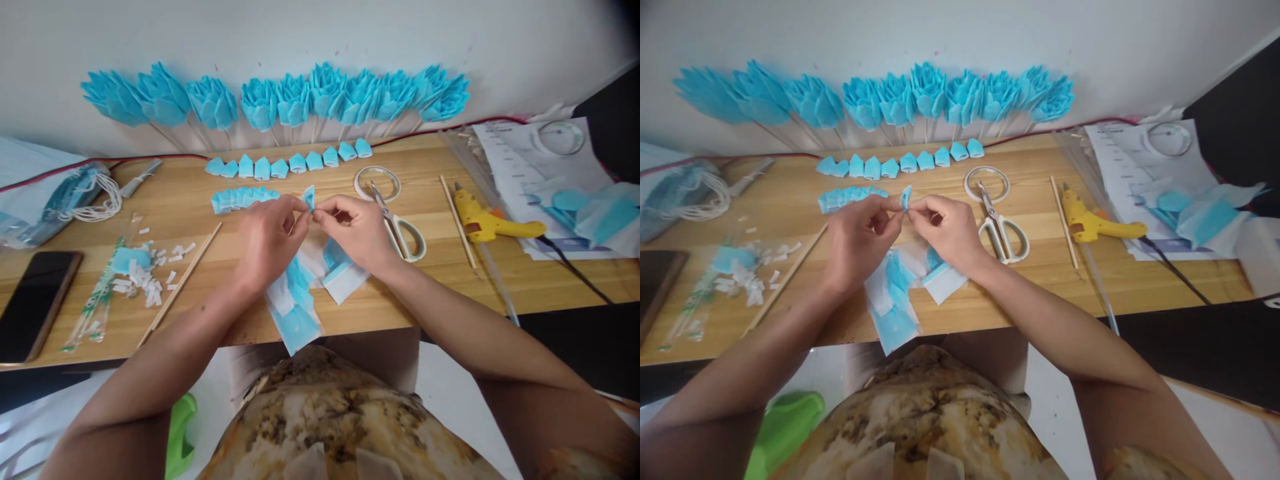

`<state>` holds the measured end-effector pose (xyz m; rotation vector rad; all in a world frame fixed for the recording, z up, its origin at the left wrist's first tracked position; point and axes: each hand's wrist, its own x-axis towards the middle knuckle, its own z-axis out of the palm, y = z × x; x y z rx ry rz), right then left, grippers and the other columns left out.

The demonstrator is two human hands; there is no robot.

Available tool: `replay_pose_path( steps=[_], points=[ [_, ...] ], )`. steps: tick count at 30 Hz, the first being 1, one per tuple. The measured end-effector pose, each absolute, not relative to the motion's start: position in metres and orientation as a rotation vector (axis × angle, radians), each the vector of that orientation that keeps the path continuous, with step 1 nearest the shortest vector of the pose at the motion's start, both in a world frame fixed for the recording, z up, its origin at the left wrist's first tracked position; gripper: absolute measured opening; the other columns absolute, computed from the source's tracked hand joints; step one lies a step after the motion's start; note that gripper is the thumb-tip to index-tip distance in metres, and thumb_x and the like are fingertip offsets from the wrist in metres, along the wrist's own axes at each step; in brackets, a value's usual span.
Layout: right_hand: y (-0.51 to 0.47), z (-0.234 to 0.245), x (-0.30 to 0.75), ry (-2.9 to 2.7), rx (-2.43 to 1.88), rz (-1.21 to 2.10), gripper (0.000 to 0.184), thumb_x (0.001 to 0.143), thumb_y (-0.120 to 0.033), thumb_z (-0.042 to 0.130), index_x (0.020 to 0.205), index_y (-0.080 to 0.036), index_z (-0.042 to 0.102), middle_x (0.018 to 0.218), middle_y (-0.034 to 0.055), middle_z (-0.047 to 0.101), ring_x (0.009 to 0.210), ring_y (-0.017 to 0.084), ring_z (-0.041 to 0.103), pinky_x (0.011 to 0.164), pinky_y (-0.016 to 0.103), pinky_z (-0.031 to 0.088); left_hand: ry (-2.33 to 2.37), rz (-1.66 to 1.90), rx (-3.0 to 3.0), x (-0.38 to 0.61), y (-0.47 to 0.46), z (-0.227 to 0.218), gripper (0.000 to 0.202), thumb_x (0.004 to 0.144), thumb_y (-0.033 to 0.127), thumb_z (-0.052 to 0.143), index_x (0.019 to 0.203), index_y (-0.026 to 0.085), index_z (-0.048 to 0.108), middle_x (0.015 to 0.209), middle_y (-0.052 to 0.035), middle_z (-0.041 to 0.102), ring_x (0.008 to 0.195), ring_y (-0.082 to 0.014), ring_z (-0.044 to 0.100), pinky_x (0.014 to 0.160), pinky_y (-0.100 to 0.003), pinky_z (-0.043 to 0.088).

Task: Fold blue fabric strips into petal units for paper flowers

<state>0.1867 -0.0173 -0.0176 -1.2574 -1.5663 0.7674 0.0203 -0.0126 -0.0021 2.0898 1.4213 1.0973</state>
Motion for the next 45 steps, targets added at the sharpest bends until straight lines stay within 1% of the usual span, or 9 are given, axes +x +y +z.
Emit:
replay_pose_path(
  steps=[5, 9, 15, 25, 34, 39, 45],
  points=[
    [-0.0167, -0.0192, 0.187, -1.585, -1.239, 0.744, 0.011, 0.085, -0.025, 0.065, 0.079, -0.02, 0.073, 0.075, 0.0014, 0.071, 0.068, 0.014, 0.058, 0.065, 0.029, 0.045, 1.424, 1.091, 2.095, 0.021, -0.0137, -0.0019, 0.005, 0.084, 0.021, 0.062, 0.082, 0.022, 0.067, 0.056, 0.0042, 0.046, 0.058, -0.0135, 0.044, 0.062, -0.029, 0.033],
    [-0.0168, -0.0191, 0.1872, -1.592, -1.259, 0.743, 0.011, 0.085, -0.026, 0.065, 0.08, -0.02, 0.072, 0.076, 0.0014, 0.071, 0.067, 0.014, 0.058, 0.065, 0.029, 0.046, 1.425, 1.1, 2.079, 0.0213, -0.0135, -0.0018, 0.007, 0.084, 0.021, 0.061, 0.081, 0.021, 0.067, 0.057, 0.0037, 0.048, 0.058, -0.0131, 0.044, 0.061, -0.029, 0.032],
    [-0.0168, -0.0185, 0.1871, -1.608, -1.248, 0.72, 0.011, 0.085, -0.024, 0.064, 0.079, -0.02, 0.072, 0.075, 0.0014, 0.071, 0.068, 0.014, 0.058, 0.065, 0.029, 0.046, 1.398, 1.118, 1.985, 0.022, -0.0144, -0.0006, 0.004, 0.084, 0.022, 0.065, 0.081, 0.021, 0.067, 0.056, 0.0051, 0.043, 0.058, -0.0124, 0.043, 0.06, -0.029, 0.032],
    [-0.0152, -0.0218, 0.186, -1.618, -1.191, 0.663, 0.009, 0.082, -0.019, 0.063, 0.077, -0.019, 0.071, 0.071, -0.0008, 0.07, 0.064, 0.012, 0.057, 0.061, 0.026, 0.045, 1.381, 1.163, 1.991, 0.0214, -0.0107, -0.0063, 0.007, 0.082, 0.017, 0.062, 0.081, 0.018, 0.069, 0.054, 0.0072, 0.043, 0.051, -0.0082, 0.038, 0.054, -0.025, 0.03],
    [-0.0145, -0.0221, 0.1863, -1.599, -1.239, 0.721, 0.01, 0.082, -0.023, 0.064, 0.079, -0.019, 0.072, 0.071, -0.0005, 0.07, 0.063, 0.012, 0.056, 0.06, 0.026, 0.044, 1.344, 1.183, 1.951, 0.0204, -0.0076, -0.0072, 0.008, 0.08, 0.016, 0.062, 0.078, 0.017, 0.07, 0.053, 0.0074, 0.042, 0.051, -0.0072, 0.036, 0.053, -0.023, 0.03],
    [-0.0134, -0.0202, 0.1884, -1.558, -1.233, 0.81, 0.011, 0.082, -0.026, 0.064, 0.078, -0.018, 0.071, 0.07, -0.0004, 0.068, 0.064, 0.012, 0.056, 0.062, 0.026, 0.043, 1.319, 1.156, 1.905, 0.0196, -0.0065, -0.0063, 0.011, 0.082, 0.017, 0.061, 0.081, 0.016, 0.072, 0.055, 0.0066, 0.044, 0.051, -0.0073, 0.036, 0.053, -0.023, 0.03],
    [-0.0135, -0.0172, 0.1897, -1.554, -1.25, 0.836, 0.012, 0.082, -0.027, 0.065, 0.078, -0.018, 0.071, 0.07, -0.0004, 0.066, 0.064, 0.012, 0.054, 0.062, 0.027, 0.042, 1.271, 1.128, 1.88, 0.0174, -0.0063, -0.0062, 0.009, 0.083, 0.023, 0.068, 0.086, 0.017, 0.074, 0.052, 0.008, 0.038, 0.05, -0.0078, 0.033, 0.052, -0.024, 0.028]
  ],
)
